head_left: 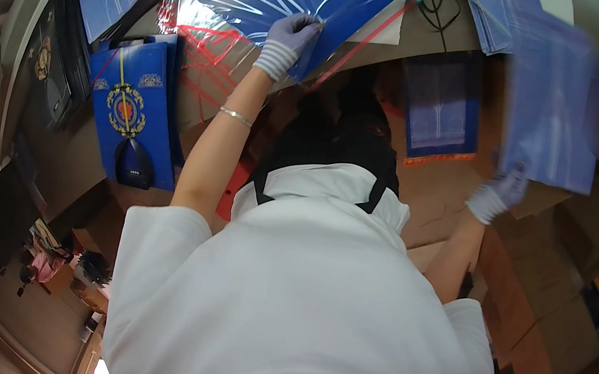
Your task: Packaging shirt-like paper promotional materials into plastic sleeves and then into boxes.
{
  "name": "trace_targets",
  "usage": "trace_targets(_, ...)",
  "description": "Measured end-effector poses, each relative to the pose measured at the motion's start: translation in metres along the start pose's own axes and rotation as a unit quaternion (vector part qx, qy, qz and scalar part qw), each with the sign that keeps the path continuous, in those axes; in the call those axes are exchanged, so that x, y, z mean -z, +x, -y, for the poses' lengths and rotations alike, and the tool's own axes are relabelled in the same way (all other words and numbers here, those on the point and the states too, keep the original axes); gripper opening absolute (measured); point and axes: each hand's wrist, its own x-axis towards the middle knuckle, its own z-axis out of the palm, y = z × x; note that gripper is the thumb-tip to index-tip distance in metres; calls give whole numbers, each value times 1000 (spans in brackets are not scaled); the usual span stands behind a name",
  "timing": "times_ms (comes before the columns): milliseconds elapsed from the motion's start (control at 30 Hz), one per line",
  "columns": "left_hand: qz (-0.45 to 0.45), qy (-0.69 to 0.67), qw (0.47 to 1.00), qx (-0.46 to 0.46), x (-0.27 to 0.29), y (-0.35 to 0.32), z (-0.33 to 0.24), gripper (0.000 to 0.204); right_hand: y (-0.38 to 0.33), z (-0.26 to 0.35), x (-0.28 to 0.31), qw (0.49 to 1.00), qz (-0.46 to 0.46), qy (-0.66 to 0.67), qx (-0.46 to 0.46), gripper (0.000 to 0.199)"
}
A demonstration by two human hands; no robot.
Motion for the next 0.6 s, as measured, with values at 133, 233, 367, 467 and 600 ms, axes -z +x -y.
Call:
trace_targets(133,-28,-31,999,-20,-10,1,-19,15,-115,-25,-43,950,131,-281,-40,28)
trace_targets(233,-20,13,998,-60,-13,0,-24,15,-160,-35,-60,967,215,-8,-137,24)
trace_targets(367,-19,30,995,-94,-12,-16,-26,12,-181,-18,-60,932,303,-24,-199,30)
trace_targets(467,-42,38,996,-75,-7,-29,-33,11,-192,-27,-63,931,332,-70,-136,29)
trace_targets(600,38,42,991,-124,9,-57,-22,13,-152,-28,-129,862,444,32,-240,26)
